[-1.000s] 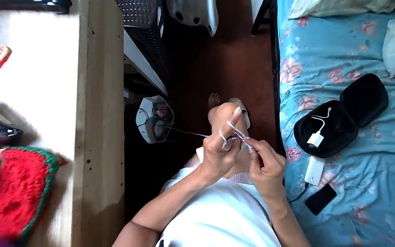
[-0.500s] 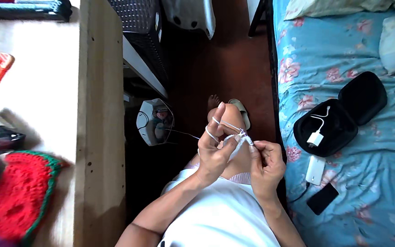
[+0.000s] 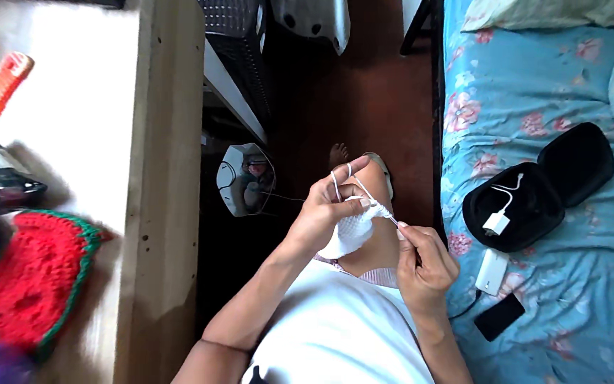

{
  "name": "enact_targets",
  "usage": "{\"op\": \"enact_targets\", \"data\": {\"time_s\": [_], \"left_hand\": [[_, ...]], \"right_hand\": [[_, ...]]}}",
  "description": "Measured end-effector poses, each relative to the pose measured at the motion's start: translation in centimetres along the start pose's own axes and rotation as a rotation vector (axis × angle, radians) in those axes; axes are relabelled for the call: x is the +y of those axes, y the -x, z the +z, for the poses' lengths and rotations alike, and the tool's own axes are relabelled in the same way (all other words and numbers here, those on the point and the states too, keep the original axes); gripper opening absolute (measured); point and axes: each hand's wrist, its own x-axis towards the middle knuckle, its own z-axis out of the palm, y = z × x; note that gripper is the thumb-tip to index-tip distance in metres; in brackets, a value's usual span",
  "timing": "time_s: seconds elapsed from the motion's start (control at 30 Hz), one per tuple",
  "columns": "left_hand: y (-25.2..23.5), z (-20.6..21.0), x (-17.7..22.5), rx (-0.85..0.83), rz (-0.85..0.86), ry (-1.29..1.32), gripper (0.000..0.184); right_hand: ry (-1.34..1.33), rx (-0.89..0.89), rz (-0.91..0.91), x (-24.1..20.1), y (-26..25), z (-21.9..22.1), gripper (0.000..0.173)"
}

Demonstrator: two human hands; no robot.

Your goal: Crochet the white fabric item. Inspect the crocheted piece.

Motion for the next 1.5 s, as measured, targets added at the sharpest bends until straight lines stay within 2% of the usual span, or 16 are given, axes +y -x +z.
{"op": "enact_targets", "data": {"time_s": [0.33,0.5,0.63,0.77,0.9,1.0,1.07,1.17,1.27,1.3,1.4,1.5], "left_hand": [[-0.1,-1.4,0.6,-0.111,-0.156,0.168,0.055],[-0.1,-1.3,0.7,-0.114,-0.164,0.188,0.054],[-0.1,-1.2,0.8,-0.130,-0.100,0.139,0.056],[0.2,-0.6,0.7,-0.100,-0.045,0.080,0.064],[0.2,-0.1,0.6,-0.063,-0.021,-0.038,0.086],[0.3,0.5,0.5,-0.001,0.079,-0.135,0.087],[0.2,0.7,0.3,0.011,0.111,-0.131,0.086],[0.0,1.2,-0.7,-0.011,0.106,-0.106,0.084],[-0.1,0.7,-1.7,-0.035,0.047,-0.028,0.079],[-0.2,0.1,-1.8,-0.039,0.031,0.020,0.071],[-0.6,-2.1,-1.6,0.020,0.010,0.056,0.011],[-0.7,-5.1,-0.7,-0.124,-0.023,0.039,0.025]], "right_hand": [[-0.097,-0.039,-0.029,0.3,0.0,-0.3,0.015],[-0.309,-0.049,0.084,0.5,0.0,-0.1,0.009],[-0.416,-0.058,0.173,0.7,-0.1,-0.1,0.007],[-0.391,-0.056,0.159,0.7,-0.3,-0.2,0.007],[-0.432,-0.067,0.220,0.4,-0.5,-0.2,0.007],[-0.571,-0.097,0.355,0.0,-0.8,-0.4,0.011],[-0.761,-0.125,0.496,-0.1,-1.0,-0.2,0.023],[-0.871,-0.181,0.520,0.0,-1.3,0.4,0.034],[-0.825,-0.201,0.534,0.1,-1.7,0.7,0.029],[-0.823,-0.197,0.558,0.2,-1.8,0.7,0.028],[-0.872,-0.187,0.644,0.6,-1.8,0.6,0.026],[-0.923,-0.185,0.722,0.9,-1.9,0.3,0.026]]}}
